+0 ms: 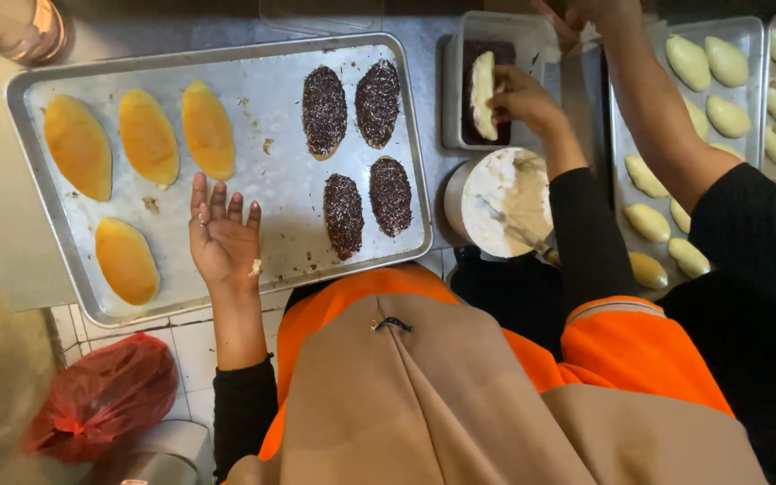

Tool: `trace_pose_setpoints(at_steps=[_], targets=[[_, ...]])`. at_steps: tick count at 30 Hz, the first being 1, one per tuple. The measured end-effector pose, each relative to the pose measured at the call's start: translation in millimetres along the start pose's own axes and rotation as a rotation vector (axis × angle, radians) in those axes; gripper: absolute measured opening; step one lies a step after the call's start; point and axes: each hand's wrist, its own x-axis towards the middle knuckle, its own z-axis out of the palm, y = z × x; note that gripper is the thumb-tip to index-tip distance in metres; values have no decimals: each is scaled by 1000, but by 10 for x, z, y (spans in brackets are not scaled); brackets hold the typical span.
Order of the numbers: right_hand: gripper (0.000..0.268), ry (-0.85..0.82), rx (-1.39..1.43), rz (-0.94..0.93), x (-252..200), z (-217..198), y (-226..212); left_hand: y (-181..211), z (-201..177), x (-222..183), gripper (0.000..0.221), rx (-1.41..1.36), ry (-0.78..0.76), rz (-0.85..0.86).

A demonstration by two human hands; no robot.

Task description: Apply cream topping to bread rolls and dip them into chocolate sprinkles.

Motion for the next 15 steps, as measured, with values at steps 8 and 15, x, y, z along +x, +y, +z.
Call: trace_pose_setpoints(at_steps=[8,15], targets=[[75,322,-589,-159,482,6,416,54,115,-67,50,-11,8,18],[97,335,-1163,-96,959,334,809,112,45,-156,51,-8,56,32]])
